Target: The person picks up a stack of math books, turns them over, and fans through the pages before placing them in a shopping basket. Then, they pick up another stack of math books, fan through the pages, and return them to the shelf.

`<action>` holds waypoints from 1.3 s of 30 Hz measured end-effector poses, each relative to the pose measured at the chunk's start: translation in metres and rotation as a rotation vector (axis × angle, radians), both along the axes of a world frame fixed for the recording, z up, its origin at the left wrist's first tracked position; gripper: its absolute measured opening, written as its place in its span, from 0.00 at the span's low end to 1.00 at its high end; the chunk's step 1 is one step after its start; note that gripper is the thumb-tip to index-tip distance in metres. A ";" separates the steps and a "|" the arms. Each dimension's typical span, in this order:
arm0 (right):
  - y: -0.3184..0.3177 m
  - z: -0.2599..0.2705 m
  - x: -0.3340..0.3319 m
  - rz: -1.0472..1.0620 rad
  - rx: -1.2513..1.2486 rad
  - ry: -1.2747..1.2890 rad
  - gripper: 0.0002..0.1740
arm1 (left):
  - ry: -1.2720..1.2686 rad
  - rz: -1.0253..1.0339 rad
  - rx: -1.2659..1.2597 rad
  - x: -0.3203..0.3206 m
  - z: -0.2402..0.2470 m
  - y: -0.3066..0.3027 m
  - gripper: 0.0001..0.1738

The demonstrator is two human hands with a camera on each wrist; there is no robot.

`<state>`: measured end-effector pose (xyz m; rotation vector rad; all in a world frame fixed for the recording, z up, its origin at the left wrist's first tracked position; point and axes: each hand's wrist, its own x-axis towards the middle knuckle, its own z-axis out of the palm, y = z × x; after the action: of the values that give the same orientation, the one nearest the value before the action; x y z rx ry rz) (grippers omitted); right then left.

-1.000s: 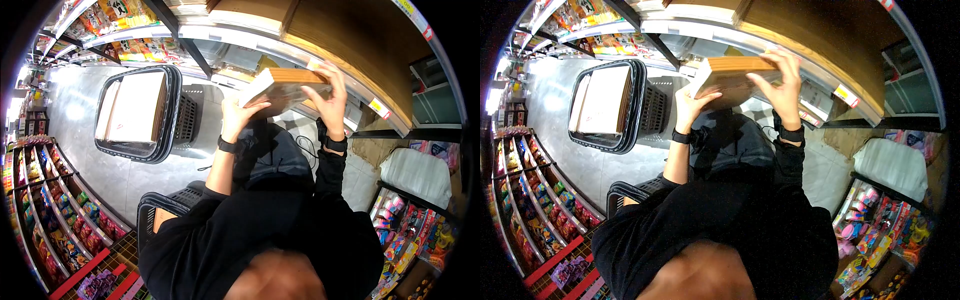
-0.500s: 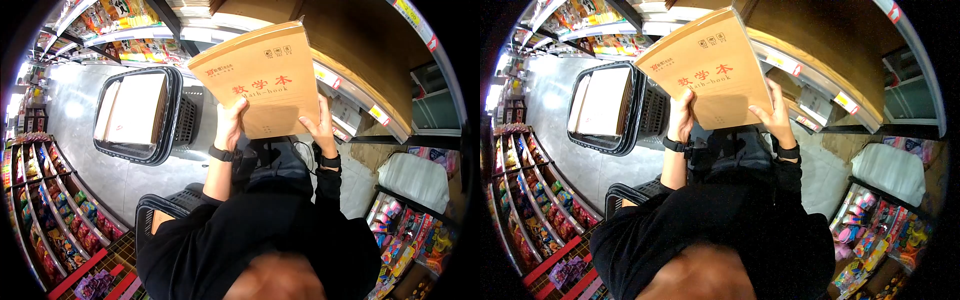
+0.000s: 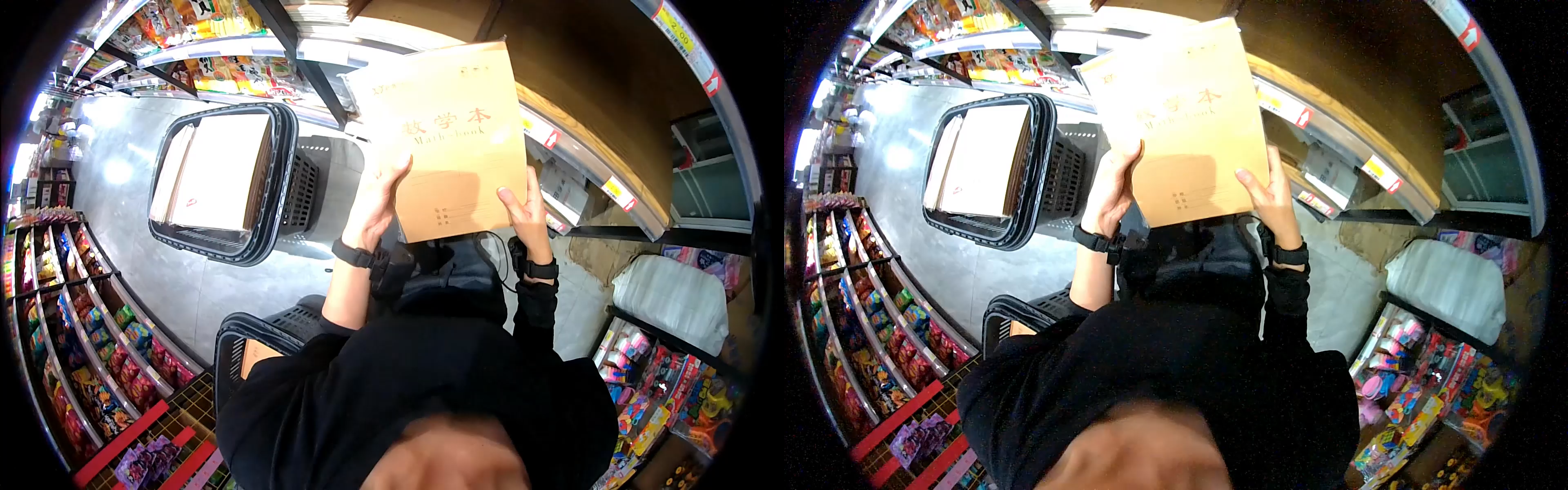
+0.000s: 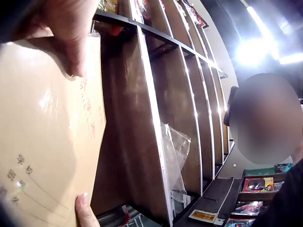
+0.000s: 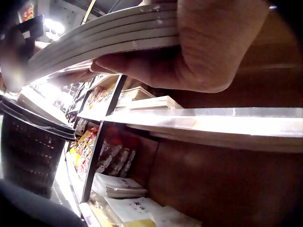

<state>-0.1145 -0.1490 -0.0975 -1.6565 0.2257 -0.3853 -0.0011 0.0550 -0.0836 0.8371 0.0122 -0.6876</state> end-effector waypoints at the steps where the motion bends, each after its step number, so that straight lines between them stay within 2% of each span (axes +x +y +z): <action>1: -0.002 -0.001 0.001 -0.007 0.025 -0.004 0.20 | -0.015 -0.017 -0.019 0.001 0.006 0.000 0.26; 6: -0.005 -0.010 -0.006 -0.068 0.183 -0.008 0.24 | -0.111 -0.199 -0.027 -0.001 0.029 0.006 0.22; 12: -0.011 -0.014 -0.016 -0.048 0.394 0.053 0.29 | -0.234 -0.331 -0.015 -0.009 0.039 0.007 0.24; 16: -0.017 -0.015 -0.022 -0.041 0.383 0.077 0.30 | -0.239 -0.303 -0.034 -0.012 0.041 0.003 0.26; 21: -0.011 0.015 -0.027 -0.070 0.364 0.092 0.30 | -0.143 -0.265 -0.077 -0.005 0.031 0.006 0.28; 30: -0.001 0.046 -0.027 0.029 0.457 0.092 0.32 | -0.113 -0.161 -0.194 0.010 0.013 0.012 0.27; 33: 0.001 0.061 -0.024 0.050 0.482 0.106 0.31 | -0.091 -0.188 -0.283 0.008 0.013 0.014 0.27; 39: 0.003 0.069 -0.019 0.042 0.517 0.110 0.31 | -0.127 -0.181 -0.297 0.004 0.022 0.015 0.28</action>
<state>-0.1337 -0.1458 -0.0289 -1.1712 0.3410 -0.1817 0.0025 0.0696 -0.0618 0.5979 -0.2771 -0.7826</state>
